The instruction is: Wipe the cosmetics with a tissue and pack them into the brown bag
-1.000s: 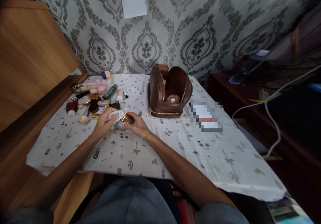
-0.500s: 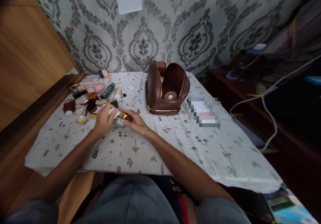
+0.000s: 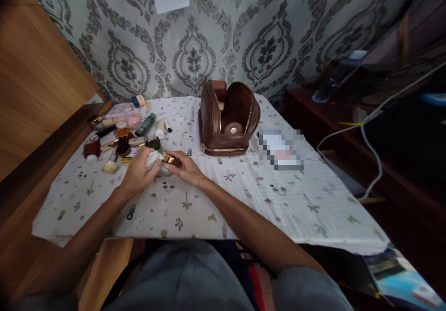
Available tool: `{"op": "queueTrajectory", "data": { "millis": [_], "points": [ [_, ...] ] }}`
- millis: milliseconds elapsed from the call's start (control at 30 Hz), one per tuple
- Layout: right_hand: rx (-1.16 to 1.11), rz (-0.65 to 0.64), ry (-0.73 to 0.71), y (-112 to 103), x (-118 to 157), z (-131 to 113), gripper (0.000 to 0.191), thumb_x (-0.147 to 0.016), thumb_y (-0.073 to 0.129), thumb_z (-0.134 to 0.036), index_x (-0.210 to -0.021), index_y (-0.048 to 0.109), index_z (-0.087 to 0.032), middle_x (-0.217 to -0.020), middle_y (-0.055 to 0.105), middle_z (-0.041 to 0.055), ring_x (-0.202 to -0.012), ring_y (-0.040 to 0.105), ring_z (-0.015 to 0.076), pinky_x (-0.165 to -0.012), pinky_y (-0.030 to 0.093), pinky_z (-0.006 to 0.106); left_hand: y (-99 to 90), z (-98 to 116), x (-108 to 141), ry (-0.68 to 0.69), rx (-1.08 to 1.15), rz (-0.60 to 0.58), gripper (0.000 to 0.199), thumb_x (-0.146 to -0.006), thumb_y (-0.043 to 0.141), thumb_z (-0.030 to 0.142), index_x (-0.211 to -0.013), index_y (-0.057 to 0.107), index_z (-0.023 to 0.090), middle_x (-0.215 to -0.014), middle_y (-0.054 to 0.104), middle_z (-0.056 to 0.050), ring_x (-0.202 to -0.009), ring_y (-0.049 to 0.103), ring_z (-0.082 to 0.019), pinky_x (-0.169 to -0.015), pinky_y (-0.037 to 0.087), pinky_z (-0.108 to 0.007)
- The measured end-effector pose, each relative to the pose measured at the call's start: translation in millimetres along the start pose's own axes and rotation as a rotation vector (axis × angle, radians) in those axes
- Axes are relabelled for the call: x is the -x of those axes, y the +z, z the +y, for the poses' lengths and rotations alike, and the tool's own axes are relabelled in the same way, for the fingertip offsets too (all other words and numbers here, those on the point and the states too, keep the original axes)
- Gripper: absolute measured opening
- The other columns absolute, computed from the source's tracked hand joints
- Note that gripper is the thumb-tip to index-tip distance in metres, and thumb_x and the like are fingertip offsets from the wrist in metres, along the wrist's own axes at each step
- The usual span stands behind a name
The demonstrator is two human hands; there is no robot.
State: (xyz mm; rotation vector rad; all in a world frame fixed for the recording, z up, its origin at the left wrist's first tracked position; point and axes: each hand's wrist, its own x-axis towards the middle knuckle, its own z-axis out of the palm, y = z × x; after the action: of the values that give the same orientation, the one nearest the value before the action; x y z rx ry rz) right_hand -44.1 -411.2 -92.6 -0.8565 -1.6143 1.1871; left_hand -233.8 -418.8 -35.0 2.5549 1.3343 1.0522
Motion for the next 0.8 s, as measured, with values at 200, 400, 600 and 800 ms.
{"op": "queueTrajectory", "data": {
  "millis": [200, 400, 600, 800],
  "points": [
    [0.189, 0.038, -0.096, 4, 1, 1, 0.074, -0.072, 0.079, -0.056, -0.136, 0.056, -0.025, -0.121, 0.053, 0.0096, -0.109, 0.055, 0.0265, -0.098, 0.047, 0.046, -4.8, 1, 2, -0.016, 0.097, 0.000, 0.018, -0.095, 0.052, 0.025, -0.108, 0.062, 0.018, -0.099, 0.059, -0.007, -0.095, 0.058, -0.022, -0.085, 0.048, -0.034],
    [0.269, 0.056, -0.168, 5, -2, 6, 0.077, -0.069, 0.083, -0.053, -0.135, 0.055, -0.023, -0.117, 0.055, 0.0100, -0.110, 0.055, 0.0282, -0.098, 0.047, 0.046, -3.1, -6, -4, 0.028, 0.175, -0.019, 0.022, -0.094, 0.053, 0.022, -0.109, 0.069, 0.019, -0.096, 0.062, -0.005, -0.092, 0.059, -0.020, -0.081, 0.049, -0.032],
    [0.247, 0.025, -0.174, 4, 1, 3, 0.076, -0.073, 0.082, -0.045, -0.141, 0.051, -0.030, -0.124, 0.055, 0.0091, -0.108, 0.056, 0.0268, -0.095, 0.048, 0.045, -16.1, -13, -4, 0.092, 0.188, -0.090, 0.027, -0.093, 0.051, 0.016, -0.108, 0.072, 0.023, -0.099, 0.062, -0.005, -0.093, 0.060, -0.019, -0.081, 0.049, -0.030],
    [0.213, -0.017, -0.205, 5, 3, -1, 0.073, -0.077, 0.079, -0.045, -0.143, 0.050, -0.031, -0.129, 0.054, 0.0099, -0.116, 0.055, 0.0273, -0.100, 0.046, 0.046, -18.5, -19, 3, 0.111, 0.226, -0.060, 0.025, -0.094, 0.052, 0.019, -0.108, 0.073, 0.024, -0.098, 0.062, -0.005, -0.094, 0.060, -0.019, -0.080, 0.049, -0.032]
  ]
}}
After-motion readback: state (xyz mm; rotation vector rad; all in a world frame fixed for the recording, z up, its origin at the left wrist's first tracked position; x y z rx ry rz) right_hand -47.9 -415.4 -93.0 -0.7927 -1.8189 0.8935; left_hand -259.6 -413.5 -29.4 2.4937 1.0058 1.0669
